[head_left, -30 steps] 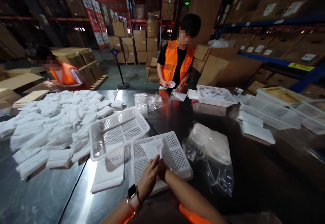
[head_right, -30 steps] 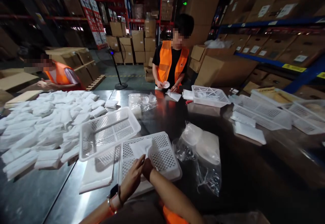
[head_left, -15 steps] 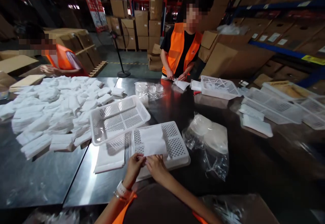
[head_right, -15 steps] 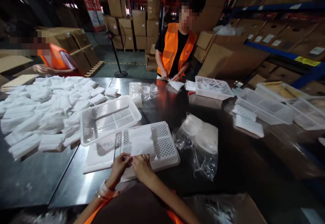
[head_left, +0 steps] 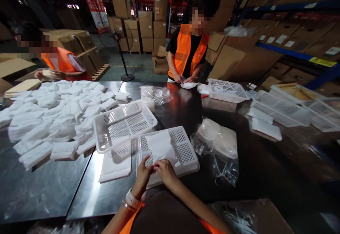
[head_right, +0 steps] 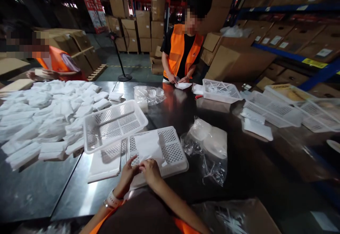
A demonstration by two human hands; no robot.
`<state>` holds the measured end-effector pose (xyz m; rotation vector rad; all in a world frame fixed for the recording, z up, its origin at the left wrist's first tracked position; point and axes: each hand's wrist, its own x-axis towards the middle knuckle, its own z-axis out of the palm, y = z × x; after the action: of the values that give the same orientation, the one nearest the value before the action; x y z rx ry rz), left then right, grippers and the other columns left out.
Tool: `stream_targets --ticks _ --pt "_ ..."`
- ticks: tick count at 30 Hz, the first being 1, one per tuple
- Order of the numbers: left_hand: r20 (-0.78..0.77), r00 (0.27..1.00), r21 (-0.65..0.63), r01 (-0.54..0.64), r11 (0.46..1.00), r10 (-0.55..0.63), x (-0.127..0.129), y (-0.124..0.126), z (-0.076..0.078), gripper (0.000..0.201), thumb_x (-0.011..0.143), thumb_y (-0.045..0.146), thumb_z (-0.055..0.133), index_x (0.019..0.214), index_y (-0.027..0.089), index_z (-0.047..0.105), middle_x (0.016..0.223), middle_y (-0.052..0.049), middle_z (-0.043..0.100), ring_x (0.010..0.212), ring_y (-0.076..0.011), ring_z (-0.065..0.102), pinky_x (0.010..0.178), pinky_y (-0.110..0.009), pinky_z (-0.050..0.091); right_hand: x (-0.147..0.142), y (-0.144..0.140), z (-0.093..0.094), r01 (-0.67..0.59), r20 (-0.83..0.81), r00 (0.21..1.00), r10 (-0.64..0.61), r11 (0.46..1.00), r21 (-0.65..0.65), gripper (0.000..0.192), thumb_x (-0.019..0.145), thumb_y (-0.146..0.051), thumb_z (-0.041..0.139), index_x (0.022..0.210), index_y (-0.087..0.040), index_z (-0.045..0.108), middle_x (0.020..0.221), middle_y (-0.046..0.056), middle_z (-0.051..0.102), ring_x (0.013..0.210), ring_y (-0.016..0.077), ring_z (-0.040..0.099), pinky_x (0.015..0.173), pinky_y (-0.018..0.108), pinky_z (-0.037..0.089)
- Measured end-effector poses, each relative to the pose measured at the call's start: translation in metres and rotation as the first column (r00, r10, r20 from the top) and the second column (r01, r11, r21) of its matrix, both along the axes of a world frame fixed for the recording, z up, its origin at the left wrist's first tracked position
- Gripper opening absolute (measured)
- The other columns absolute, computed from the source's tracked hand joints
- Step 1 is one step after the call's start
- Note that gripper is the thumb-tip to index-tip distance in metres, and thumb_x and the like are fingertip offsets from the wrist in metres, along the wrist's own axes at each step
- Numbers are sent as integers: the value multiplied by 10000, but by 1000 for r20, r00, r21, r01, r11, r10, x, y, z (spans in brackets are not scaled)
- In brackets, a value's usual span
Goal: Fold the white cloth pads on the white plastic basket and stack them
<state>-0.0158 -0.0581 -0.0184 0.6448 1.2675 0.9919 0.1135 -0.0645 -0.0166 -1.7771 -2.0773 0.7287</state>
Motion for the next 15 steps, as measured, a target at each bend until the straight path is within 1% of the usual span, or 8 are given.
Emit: stream_targets --ticks 2,6,7,9,11,13,15 --pt "12 1000 -29 -15 999 16 1 -2 2 683 533 281 806 1170 132 611 519 81 599 510 -132 603 572 -266 539 2 -1 -4 -36 22 999 37 999 -11 93 867 -124 665 887 -198 718 917 27 729 945 192 653 868 289 465" --pt "26 1000 -52 -14 999 15 1 -4 6 745 523 273 834 1215 120 603 551 63 633 534 -154 640 611 -296 572 2 -9 -17 -83 17 996 82 994 74 122 905 -127 584 887 -211 671 950 31 677 940 189 613 860 301 460" --pt "27 1000 -47 -10 999 12 1 -4 7 774 521 289 839 1232 110 593 541 68 622 528 -152 634 608 -293 569 1 -11 -22 -74 -12 997 76 993 95 130 910 -132 564 869 -215 656 941 31 663 929 190 603 861 309 459" --pt "5 1000 -23 12 1000 -12 2 -4 7 810 537 312 828 1273 95 568 502 90 575 501 -139 603 585 -276 551 -2 -16 -30 -8 -143 989 26 992 129 126 904 -162 546 818 -218 619 898 31 640 906 197 588 862 326 462" --pt "-65 996 15 58 998 -57 2 -4 5 806 572 291 790 1313 90 545 465 107 531 470 -127 561 547 -256 519 -4 -19 -36 102 -306 950 -53 984 146 163 920 -233 503 771 -220 568 836 34 614 866 204 585 823 335 481" --pt "-169 981 51 107 993 -97 0 -4 0 798 606 268 748 1351 95 522 438 115 503 445 -123 519 516 -247 487 3 -23 -38 239 -446 881 -156 961 136 267 974 -335 385 776 -229 528 770 38 576 778 202 580 712 326 500" --pt "-249 959 87 158 984 -132 -5 -5 -8 813 649 303 725 1398 100 486 430 115 493 434 -128 500 511 -255 476 26 -32 -38 353 -524 815 -248 929 109 410 1015 -431 203 825 -241 513 711 38 530 638 188 539 556 312 470"
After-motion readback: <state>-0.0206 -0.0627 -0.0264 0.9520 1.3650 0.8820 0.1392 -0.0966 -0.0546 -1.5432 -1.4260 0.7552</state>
